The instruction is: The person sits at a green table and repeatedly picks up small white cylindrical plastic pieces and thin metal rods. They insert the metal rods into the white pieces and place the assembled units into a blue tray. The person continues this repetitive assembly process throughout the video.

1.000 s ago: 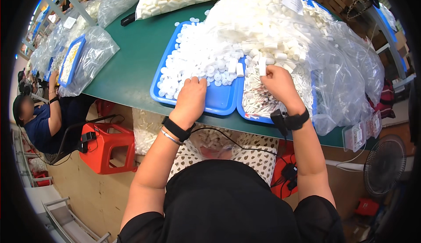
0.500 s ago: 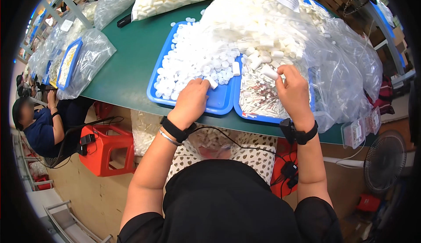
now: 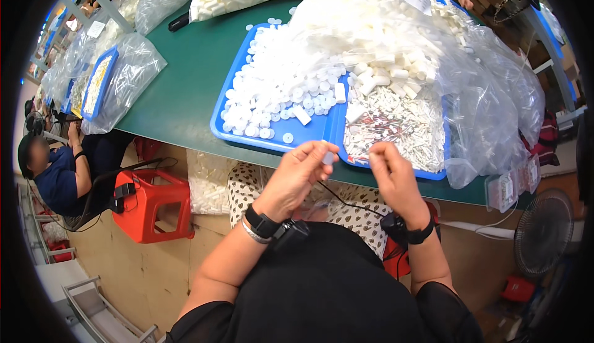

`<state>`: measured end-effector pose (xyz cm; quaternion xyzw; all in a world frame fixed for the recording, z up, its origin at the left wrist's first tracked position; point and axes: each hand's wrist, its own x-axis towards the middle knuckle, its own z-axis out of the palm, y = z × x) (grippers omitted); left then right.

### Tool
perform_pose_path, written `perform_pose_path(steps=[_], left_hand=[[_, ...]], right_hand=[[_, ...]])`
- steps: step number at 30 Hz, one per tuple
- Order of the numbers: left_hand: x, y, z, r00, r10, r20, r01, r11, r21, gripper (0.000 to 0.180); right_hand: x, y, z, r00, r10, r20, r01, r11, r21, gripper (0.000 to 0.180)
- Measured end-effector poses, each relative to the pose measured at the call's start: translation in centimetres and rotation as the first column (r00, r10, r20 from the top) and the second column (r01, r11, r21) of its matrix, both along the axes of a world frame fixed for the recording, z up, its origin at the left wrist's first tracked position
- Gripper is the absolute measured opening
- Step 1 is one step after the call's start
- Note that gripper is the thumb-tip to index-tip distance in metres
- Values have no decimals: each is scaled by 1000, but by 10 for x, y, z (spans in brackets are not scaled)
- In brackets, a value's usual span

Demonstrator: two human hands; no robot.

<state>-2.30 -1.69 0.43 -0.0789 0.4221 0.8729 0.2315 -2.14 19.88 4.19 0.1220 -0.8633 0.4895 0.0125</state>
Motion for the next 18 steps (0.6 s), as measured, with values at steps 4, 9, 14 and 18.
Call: perform_pose_path(steps=[4,9,14,18], left_hand=[[14,7,-12,992,-61,109,23,949,316,34],[22,2,-18,981,-46,188,-29,926,377,37],[24,1,-18,977,-45,208,-43,915,402,36],[24,1,-19,980,-42,195,-42,912,408,37]], right_hand=[[17,-13,-9,993,66,-97,-63,998,30,13],[24,-12,-9,988,99,-120,-85,990,116,8],[26,-11,-4,989,146,-33,-142,984,104,6],[26,-10,-3,987,156,45,-159,986,54,7]])
